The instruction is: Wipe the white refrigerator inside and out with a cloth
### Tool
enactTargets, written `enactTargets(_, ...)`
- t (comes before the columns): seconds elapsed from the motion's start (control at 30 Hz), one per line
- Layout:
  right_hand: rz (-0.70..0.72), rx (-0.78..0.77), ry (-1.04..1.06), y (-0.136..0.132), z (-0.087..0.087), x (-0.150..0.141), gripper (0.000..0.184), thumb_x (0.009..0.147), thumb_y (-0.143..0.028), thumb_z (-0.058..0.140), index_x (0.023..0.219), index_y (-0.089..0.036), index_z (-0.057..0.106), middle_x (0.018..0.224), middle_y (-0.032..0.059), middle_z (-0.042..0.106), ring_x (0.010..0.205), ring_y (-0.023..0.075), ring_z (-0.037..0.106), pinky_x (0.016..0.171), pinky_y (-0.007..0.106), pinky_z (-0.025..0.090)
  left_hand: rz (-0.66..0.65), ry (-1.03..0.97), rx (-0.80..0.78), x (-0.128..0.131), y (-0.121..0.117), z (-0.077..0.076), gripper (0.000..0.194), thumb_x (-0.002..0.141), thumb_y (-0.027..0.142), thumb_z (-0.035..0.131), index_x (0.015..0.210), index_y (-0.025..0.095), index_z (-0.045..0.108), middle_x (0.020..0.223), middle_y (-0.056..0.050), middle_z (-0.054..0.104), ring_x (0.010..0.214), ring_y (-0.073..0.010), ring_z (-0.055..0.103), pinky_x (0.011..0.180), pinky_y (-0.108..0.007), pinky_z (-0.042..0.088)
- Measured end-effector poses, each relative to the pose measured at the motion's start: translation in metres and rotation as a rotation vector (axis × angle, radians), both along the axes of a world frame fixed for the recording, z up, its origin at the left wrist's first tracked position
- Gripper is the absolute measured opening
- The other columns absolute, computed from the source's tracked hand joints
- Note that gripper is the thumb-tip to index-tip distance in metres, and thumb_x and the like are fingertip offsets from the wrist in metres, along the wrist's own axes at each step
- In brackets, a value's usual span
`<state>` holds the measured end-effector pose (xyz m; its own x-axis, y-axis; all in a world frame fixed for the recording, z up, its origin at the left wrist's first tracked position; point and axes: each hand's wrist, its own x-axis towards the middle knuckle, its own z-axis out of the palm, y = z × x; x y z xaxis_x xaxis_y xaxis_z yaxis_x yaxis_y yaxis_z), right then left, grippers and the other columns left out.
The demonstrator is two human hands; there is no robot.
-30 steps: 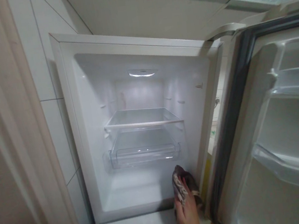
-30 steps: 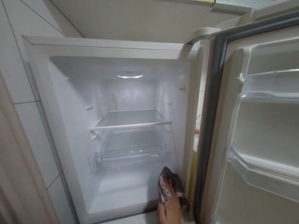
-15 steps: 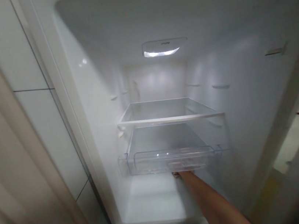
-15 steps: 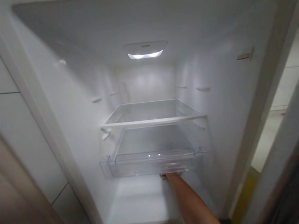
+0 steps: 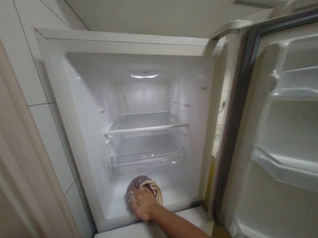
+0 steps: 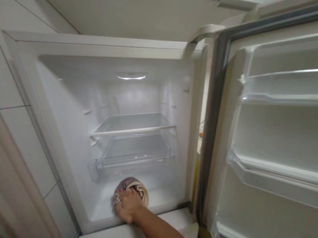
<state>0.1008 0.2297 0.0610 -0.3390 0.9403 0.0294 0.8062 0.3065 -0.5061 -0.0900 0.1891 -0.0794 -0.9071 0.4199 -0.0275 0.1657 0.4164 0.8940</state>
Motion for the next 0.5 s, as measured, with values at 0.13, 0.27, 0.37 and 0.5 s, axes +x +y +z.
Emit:
enactTargets(0.13,0.046,0.108,-0.008,-0.06,-0.014,0.027,0.075,0.098,-0.046,0.051,0.169,-0.02,0.045,0.174,0.0062,0.038,0.164,0.0236,0.034,0.139,0.052,0.017,-0.152,-0.014,0.029,-0.005,-0.01,0.025,0.077,0.087,0.054,0.053,0.148,0.007,0.057,0.143,-0.037,0.06,0.133,-0.0658,0.056,0.095,-0.086,0.048)
enactTargets(0.27,-0.078,0.135,-0.076,-0.093,-0.014,0.082,0.081,0.097,-0.046,0.052,0.172,-0.015,0.041,0.176,0.0095,0.034,0.164,0.0269,0.034,0.139,0.053,0.021,-0.32,0.237,0.062,-0.007,-0.025,0.026,0.075,0.087,0.052,0.053,0.146,0.006,0.06,0.147,-0.036,0.055,0.143,-0.0644,0.045,0.101,-0.083,0.045)
enactTargets(0.37,-0.335,0.11,-0.129,-0.103,-0.012,0.126,0.085,0.098,-0.04,0.052,0.174,-0.007,0.034,0.178,0.0137,0.028,0.167,0.0305,0.028,0.139,0.05,0.022,-0.496,0.61,0.178,0.003,-0.034,0.022,0.07,0.095,0.046,0.047,0.152,0.007,0.054,0.152,-0.033,0.054,0.14,-0.0549,0.051,0.106,-0.076,0.047)
enactTargets(0.5,-0.464,0.075,-0.141,-0.102,-0.014,0.152,0.087,0.099,-0.038,0.054,0.174,-0.003,0.03,0.179,0.0148,0.021,0.168,0.0327,0.024,0.14,0.045,0.019,-0.939,1.006,0.299,0.014,-0.021,0.024,0.057,0.105,0.037,0.038,0.15,0.011,0.06,0.157,-0.024,0.059,0.148,-0.0407,0.052,0.122,-0.063,0.042)
